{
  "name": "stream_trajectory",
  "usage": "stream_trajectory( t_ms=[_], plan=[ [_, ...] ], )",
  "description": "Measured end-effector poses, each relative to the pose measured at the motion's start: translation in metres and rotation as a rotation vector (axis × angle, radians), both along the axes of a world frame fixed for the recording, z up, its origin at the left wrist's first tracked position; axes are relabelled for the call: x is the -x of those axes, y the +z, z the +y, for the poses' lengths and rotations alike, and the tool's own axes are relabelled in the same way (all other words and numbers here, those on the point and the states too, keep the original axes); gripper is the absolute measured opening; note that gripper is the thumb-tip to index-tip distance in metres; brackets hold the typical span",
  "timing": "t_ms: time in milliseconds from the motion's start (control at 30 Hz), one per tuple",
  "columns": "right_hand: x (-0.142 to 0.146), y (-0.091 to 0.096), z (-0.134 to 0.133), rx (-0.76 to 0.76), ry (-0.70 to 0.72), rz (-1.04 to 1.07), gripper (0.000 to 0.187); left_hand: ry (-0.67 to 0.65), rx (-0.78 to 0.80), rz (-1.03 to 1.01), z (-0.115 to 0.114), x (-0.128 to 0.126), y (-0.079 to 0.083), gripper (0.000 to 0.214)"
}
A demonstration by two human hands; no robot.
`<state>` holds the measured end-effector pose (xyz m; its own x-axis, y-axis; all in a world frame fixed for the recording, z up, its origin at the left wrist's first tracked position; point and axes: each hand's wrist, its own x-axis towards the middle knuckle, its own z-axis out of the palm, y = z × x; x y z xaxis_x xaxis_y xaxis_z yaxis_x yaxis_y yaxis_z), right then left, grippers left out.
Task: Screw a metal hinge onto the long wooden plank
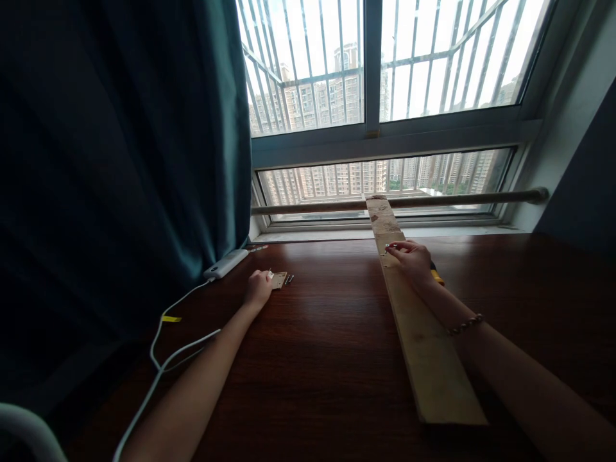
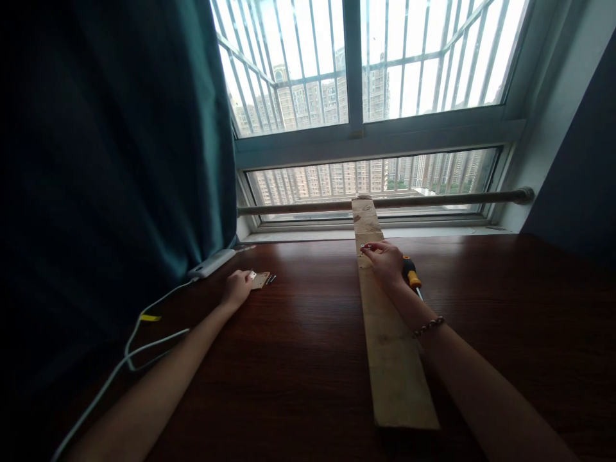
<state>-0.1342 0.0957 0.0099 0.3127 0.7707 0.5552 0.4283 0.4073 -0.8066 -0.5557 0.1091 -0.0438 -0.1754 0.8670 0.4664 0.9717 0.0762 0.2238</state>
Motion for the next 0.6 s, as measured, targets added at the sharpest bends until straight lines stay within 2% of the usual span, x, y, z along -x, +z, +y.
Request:
stream_trajectory(
  t_ms=[200,433,600],
  plan=[
    [-0.001,-0.001,0.000,-0.021,0.007,-0.015,0.030,-0.010,0.040,0.023,-0.002,0.001,-0.005,0.035],
    [0.000,0.001,-0.001,-0.007,0.002,-0.015,0.030,-0.006,0.084,0.134,-0.009,-0.009,0.001,0.036],
    [0.000,0.001,-0.001,-0.016,0.013,-0.007,0.031,-0.013,0.085,0.108,-0.009,-0.010,0.001,0.035]
  ],
)
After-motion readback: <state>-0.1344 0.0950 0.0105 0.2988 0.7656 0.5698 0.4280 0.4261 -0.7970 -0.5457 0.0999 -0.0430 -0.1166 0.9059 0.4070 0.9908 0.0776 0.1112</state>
